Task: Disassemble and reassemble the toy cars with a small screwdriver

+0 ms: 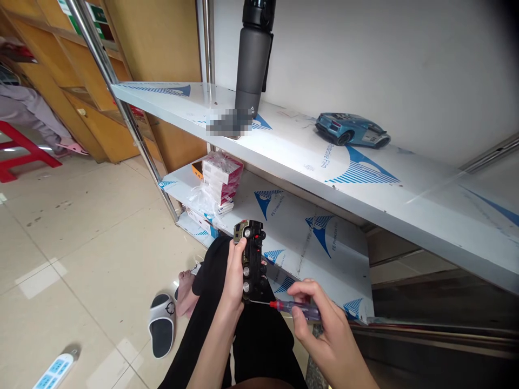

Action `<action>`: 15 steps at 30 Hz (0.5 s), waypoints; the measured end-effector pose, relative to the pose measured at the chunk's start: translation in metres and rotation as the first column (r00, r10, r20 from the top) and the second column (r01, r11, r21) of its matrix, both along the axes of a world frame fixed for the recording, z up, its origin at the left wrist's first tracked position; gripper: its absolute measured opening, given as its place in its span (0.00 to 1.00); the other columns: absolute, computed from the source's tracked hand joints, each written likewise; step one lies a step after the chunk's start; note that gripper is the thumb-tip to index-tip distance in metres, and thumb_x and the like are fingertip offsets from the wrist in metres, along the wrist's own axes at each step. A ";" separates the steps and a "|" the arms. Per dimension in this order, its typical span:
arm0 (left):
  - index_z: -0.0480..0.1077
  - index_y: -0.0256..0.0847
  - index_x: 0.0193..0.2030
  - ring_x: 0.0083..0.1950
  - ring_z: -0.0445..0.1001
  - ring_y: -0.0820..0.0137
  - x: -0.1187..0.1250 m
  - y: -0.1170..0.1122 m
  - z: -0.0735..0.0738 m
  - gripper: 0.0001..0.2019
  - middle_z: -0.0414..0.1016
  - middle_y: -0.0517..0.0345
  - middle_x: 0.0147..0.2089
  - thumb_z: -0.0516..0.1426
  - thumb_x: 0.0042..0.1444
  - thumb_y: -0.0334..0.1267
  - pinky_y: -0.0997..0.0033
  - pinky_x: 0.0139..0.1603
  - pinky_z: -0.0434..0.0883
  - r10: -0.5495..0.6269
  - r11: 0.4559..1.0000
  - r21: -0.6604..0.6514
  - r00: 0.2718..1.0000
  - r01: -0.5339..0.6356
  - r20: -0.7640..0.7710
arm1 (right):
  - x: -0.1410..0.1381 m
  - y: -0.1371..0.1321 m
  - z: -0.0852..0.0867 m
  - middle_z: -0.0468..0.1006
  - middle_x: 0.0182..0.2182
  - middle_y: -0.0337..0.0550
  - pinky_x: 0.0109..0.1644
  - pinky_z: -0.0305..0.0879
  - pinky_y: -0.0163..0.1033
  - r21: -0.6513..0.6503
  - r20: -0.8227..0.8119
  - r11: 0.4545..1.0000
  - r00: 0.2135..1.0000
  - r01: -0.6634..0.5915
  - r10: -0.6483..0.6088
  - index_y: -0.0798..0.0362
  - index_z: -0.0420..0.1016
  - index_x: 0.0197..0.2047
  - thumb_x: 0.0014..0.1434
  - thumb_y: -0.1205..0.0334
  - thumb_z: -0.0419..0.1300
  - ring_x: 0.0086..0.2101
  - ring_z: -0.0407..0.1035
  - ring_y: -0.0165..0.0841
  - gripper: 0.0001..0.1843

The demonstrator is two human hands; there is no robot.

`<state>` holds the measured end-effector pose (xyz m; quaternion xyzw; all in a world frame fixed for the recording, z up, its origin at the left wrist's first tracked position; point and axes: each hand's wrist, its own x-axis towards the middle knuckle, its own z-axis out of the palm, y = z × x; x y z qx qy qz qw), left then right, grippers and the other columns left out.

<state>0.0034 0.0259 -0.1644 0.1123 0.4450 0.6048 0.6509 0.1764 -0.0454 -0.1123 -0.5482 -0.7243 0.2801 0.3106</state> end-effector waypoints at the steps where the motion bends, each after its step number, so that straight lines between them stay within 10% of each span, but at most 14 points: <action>1: 0.70 0.45 0.47 0.20 0.73 0.74 0.000 0.000 0.000 0.22 0.81 0.60 0.33 0.65 0.62 0.60 0.76 0.21 0.69 0.000 1.000 -0.002 1.000 0.000 -0.001 | 0.000 0.001 0.000 0.78 0.36 0.35 0.40 0.70 0.32 -0.015 0.002 1.000 1.000 -0.002 0.002 0.44 0.75 0.48 0.76 0.58 0.54 0.35 0.75 0.32 0.07; 15: 0.71 0.44 0.50 0.20 0.75 0.70 0.000 -0.001 -0.004 0.24 0.75 0.66 0.24 0.65 0.60 0.62 0.74 0.20 0.70 -0.038 0.999 -0.026 0.998 0.039 0.045 | 0.004 -0.004 -0.003 0.76 0.31 0.34 0.38 0.69 0.31 -0.022 -0.040 1.000 0.999 0.007 -0.008 0.45 0.74 0.39 0.76 0.58 0.56 0.31 0.73 0.31 0.11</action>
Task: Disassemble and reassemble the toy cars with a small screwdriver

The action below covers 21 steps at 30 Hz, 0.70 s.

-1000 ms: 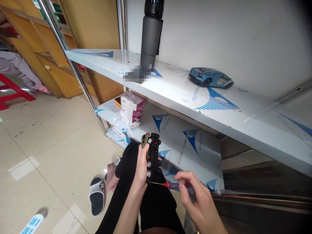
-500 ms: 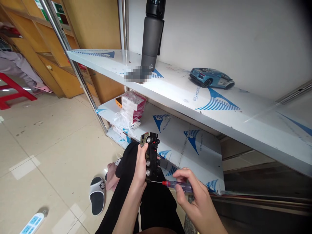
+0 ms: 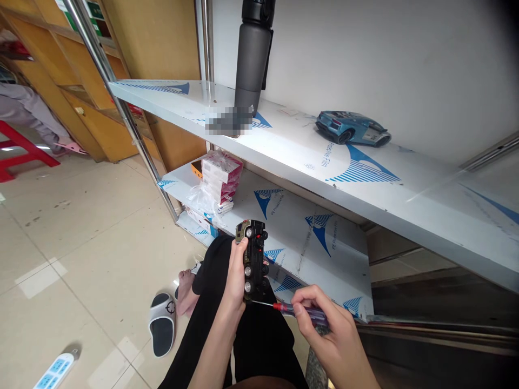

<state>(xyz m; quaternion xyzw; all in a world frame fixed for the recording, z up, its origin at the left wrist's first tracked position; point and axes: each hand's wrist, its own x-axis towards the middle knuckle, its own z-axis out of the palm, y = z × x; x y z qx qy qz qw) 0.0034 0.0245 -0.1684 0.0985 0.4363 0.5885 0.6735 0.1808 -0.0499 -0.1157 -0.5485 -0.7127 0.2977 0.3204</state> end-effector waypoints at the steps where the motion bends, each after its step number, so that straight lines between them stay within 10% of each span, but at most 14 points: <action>1: 0.72 0.44 0.50 0.20 0.75 0.69 0.000 0.000 0.000 0.24 0.74 0.66 0.24 0.66 0.60 0.62 0.74 0.20 0.70 -0.001 1.000 -0.004 1.000 0.001 0.006 | 0.001 0.000 0.000 0.76 0.32 0.34 0.38 0.69 0.31 -0.002 -0.002 1.000 1.000 0.003 -0.003 0.45 0.74 0.39 0.76 0.57 0.56 0.32 0.73 0.31 0.11; 21: 0.71 0.43 0.43 0.19 0.75 0.69 -0.001 0.000 0.002 0.24 0.77 0.61 0.25 0.67 0.57 0.62 0.75 0.16 0.69 -0.004 0.997 -0.071 0.999 0.007 0.046 | 0.039 0.006 0.021 0.86 0.39 0.43 0.38 0.76 0.35 0.063 -0.095 0.950 0.950 0.304 -0.298 0.46 0.88 0.42 0.72 0.44 0.61 0.36 0.80 0.39 0.19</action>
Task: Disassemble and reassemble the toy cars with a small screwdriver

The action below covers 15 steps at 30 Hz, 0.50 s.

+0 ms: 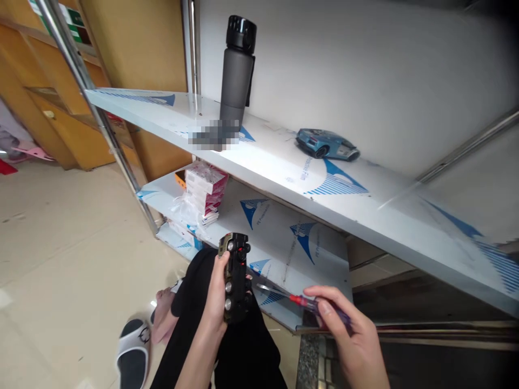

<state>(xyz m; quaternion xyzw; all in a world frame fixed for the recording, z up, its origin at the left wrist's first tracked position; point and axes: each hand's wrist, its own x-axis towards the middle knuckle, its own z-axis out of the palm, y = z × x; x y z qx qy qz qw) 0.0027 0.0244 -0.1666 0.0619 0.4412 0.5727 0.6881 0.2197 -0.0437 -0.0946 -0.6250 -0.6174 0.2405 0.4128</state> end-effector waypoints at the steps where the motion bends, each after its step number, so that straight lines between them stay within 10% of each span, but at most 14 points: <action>1: 0.71 0.43 0.43 0.19 0.75 0.69 0.000 0.000 0.000 0.24 0.77 0.61 0.25 0.67 0.57 0.61 0.75 0.16 0.69 -0.003 1.000 0.001 1.000 0.003 0.002 | 0.011 0.003 0.007 0.87 0.40 0.44 0.37 0.76 0.35 0.041 0.006 0.998 0.999 0.044 -0.044 0.45 0.89 0.45 0.71 0.44 0.62 0.37 0.80 0.40 0.18; 7: 0.72 0.42 0.43 0.18 0.74 0.70 0.004 0.003 0.000 0.23 0.76 0.62 0.25 0.68 0.57 0.60 0.76 0.15 0.67 -0.028 0.999 -0.046 1.000 0.028 0.005 | 0.056 0.040 0.072 0.87 0.46 0.44 0.42 0.73 0.43 0.324 0.134 0.881 0.905 0.346 -0.404 0.42 0.88 0.53 0.72 0.42 0.62 0.40 0.78 0.42 0.19; 15: 0.75 0.44 0.51 0.22 0.80 0.65 0.003 0.006 -0.006 0.27 0.79 0.61 0.25 0.70 0.55 0.61 0.75 0.15 0.70 -0.011 0.998 -0.069 1.000 0.010 -0.012 | 0.083 0.116 0.106 0.82 0.49 0.49 0.48 0.70 0.46 0.407 0.573 0.913 0.767 0.038 -0.287 0.48 0.82 0.59 0.77 0.52 0.54 0.47 0.77 0.44 0.19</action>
